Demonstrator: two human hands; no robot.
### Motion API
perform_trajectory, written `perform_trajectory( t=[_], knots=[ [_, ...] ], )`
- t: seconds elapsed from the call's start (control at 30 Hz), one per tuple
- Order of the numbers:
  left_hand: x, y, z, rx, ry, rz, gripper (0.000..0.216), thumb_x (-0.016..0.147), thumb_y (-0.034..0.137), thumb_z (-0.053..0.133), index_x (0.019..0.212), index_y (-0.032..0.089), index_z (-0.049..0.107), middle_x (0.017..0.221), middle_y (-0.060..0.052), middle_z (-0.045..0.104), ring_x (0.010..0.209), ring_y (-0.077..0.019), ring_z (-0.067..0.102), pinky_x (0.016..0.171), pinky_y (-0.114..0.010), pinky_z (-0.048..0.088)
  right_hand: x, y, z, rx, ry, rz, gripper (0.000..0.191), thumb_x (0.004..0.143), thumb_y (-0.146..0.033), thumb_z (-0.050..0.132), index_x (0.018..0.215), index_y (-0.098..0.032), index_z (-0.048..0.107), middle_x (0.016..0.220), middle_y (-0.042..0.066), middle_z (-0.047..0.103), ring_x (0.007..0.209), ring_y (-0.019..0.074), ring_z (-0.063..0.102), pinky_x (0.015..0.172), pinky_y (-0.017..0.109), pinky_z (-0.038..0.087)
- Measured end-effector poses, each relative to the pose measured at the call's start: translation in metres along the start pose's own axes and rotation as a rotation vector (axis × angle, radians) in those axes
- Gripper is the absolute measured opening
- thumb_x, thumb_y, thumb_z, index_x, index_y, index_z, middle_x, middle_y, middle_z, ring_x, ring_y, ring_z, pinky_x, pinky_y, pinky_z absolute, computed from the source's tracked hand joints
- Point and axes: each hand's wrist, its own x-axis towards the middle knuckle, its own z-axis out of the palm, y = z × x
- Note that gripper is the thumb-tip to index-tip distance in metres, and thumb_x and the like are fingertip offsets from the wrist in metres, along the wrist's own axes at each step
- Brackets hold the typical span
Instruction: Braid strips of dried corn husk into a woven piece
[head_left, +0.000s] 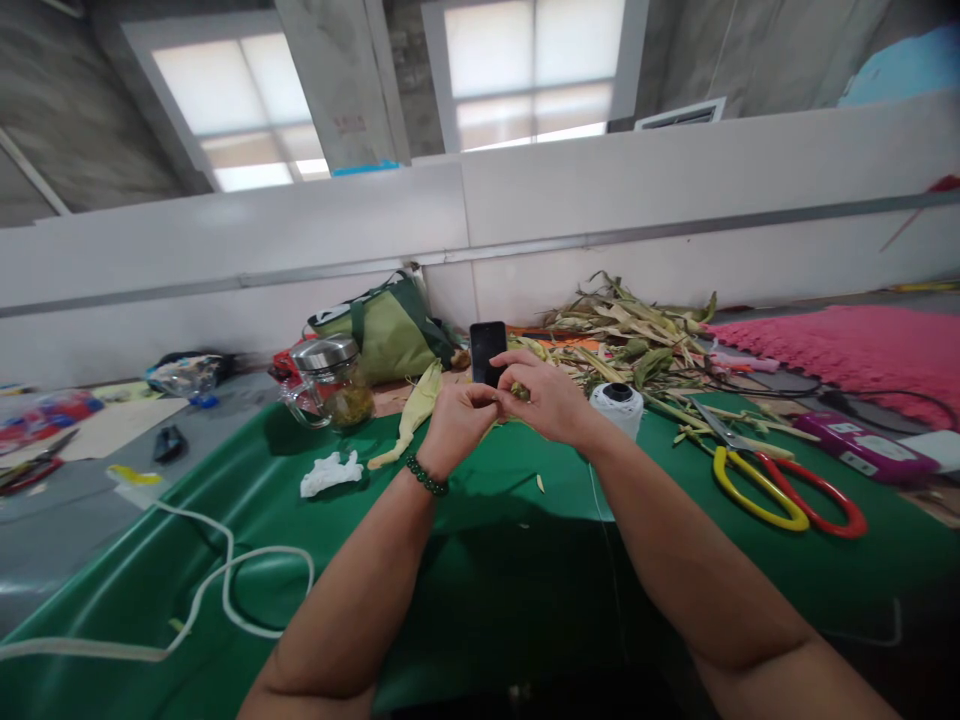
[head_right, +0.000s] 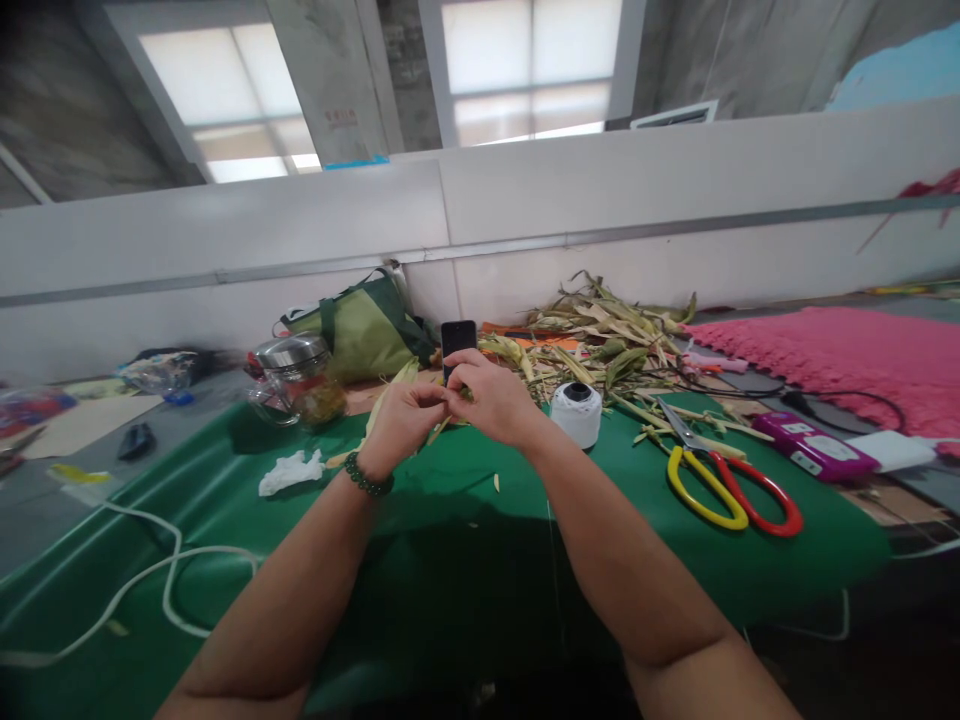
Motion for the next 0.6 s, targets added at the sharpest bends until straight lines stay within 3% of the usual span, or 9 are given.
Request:
perform_trajectory(
  t=[0.13,0.33,0.47,0.6],
  knots=[
    [-0.0001,-0.0004,0.0008,-0.038,-0.015,0.023,0.014,0.061,0.016,0.059,0.053,0.017,0.071,0.048,0.003,0.063,0.048,-0.0097,0.049,0.047,-0.02,0.036,0.0001,-0.0006,0.0002,0.014,0.069,-0.008,0.008,0.083,-0.023,0.06,0.078,-0.019,0.063,0.125,0.012,0.062,0.102,0.0228,0.064,0.082,0.036,0.05],
    [0.0,-0.0033,-0.0011,-0.037,-0.004,-0.016,0.013,0.063,0.021,0.063,0.055,0.016,0.07,0.049,0.0,0.064,0.047,-0.0109,0.05,0.045,-0.021,0.034,0.0003,0.0035,-0.0035,0.08,0.015,-0.042,0.011,0.086,-0.024,0.061,0.083,-0.021,0.07,0.095,0.004,0.074,0.091,0.0188,0.068,0.081,0.032,0.05],
    [0.0015,-0.0063,-0.002,-0.098,-0.043,-0.036,0.01,0.062,0.022,0.065,0.058,0.017,0.072,0.055,0.0,0.068,0.051,-0.0119,0.054,0.048,-0.021,0.039,-0.0021,-0.0015,-0.0065,-0.057,0.021,-0.084,0.014,0.087,-0.02,0.057,0.083,-0.02,0.07,0.117,0.006,0.069,0.098,0.0194,0.067,0.08,0.031,0.049],
    [0.0032,-0.0096,-0.0032,-0.107,-0.06,-0.072,0.01,0.062,0.021,0.064,0.059,0.016,0.072,0.054,0.0,0.067,0.049,-0.0115,0.053,0.048,-0.022,0.04,-0.0029,-0.0057,-0.0063,-0.113,0.013,-0.071,0.014,0.086,-0.019,0.055,0.079,-0.019,0.066,0.122,0.006,0.066,0.094,0.0196,0.067,0.076,0.031,0.049]
  ],
)
